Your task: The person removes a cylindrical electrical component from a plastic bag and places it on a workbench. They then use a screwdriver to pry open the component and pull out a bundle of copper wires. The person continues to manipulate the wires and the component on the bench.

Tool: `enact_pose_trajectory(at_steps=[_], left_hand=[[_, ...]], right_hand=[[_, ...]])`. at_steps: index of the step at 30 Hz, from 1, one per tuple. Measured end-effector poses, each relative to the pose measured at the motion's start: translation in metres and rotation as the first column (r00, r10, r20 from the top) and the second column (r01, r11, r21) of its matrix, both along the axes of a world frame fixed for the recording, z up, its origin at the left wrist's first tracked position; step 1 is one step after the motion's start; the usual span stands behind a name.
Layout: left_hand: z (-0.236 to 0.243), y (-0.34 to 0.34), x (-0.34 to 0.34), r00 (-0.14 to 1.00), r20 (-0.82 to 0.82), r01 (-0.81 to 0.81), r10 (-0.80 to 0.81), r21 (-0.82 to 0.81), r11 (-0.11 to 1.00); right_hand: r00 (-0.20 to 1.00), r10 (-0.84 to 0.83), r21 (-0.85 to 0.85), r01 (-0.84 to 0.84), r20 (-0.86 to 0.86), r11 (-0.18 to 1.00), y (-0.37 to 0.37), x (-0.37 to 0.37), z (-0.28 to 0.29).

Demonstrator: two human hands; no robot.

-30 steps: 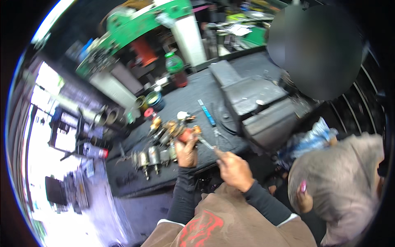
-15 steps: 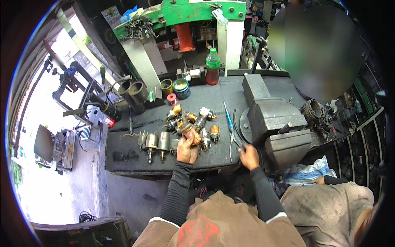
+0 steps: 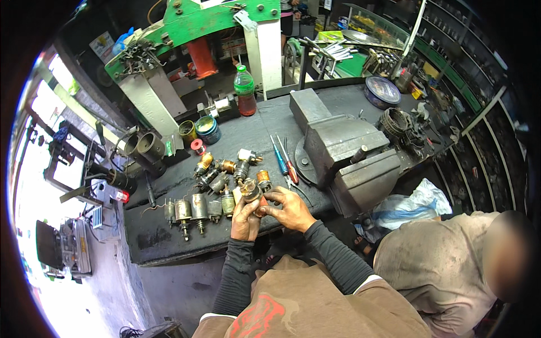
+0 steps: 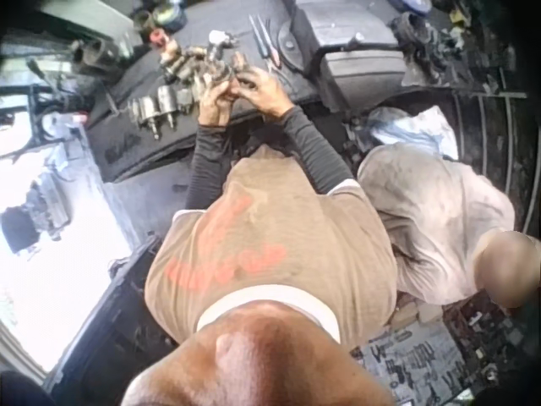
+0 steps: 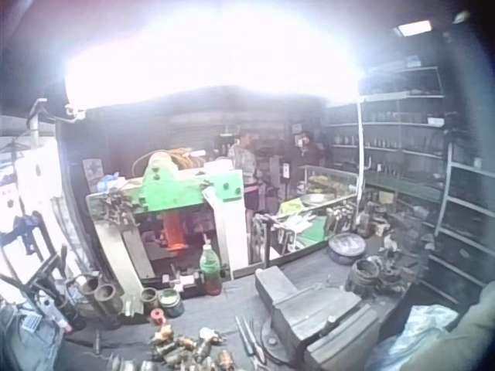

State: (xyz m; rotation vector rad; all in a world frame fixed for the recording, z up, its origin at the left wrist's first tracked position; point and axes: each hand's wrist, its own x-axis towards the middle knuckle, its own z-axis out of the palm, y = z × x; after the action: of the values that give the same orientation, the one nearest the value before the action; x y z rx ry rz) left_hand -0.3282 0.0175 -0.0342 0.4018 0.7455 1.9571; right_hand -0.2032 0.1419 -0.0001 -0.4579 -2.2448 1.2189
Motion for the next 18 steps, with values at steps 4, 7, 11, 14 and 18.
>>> enact_pose_trajectory(at_steps=[4,7,11,14,18], left_hand=[[0.010,0.015,0.006,0.998,-0.053,0.029,-0.033,-0.062,0.998],[0.025,0.021,0.010,0.995,0.093,0.051,-0.038,-0.140,0.989],[-0.003,0.026,0.008,0.973,0.223,0.099,-0.054,-0.194,0.976],[-0.026,0.027,0.015,0.960,0.264,0.175,-0.093,-0.307,0.936],[-0.047,0.026,0.027,0.957,0.280,0.185,-0.074,-0.393,0.901]], right_hand=[[0.992,-0.121,-0.215,0.113,-0.026,0.970,-0.002,0.010,-0.011],[0.964,-0.253,-0.548,0.166,-0.086,0.820,-0.005,0.016,-0.017],[0.890,-0.454,-0.216,0.450,0.035,0.866,-0.019,0.030,0.021],[0.821,-0.566,0.121,0.556,0.076,0.822,-0.031,0.041,0.017],[0.706,-0.708,0.282,0.678,0.009,0.679,-0.037,0.071,-0.004]])
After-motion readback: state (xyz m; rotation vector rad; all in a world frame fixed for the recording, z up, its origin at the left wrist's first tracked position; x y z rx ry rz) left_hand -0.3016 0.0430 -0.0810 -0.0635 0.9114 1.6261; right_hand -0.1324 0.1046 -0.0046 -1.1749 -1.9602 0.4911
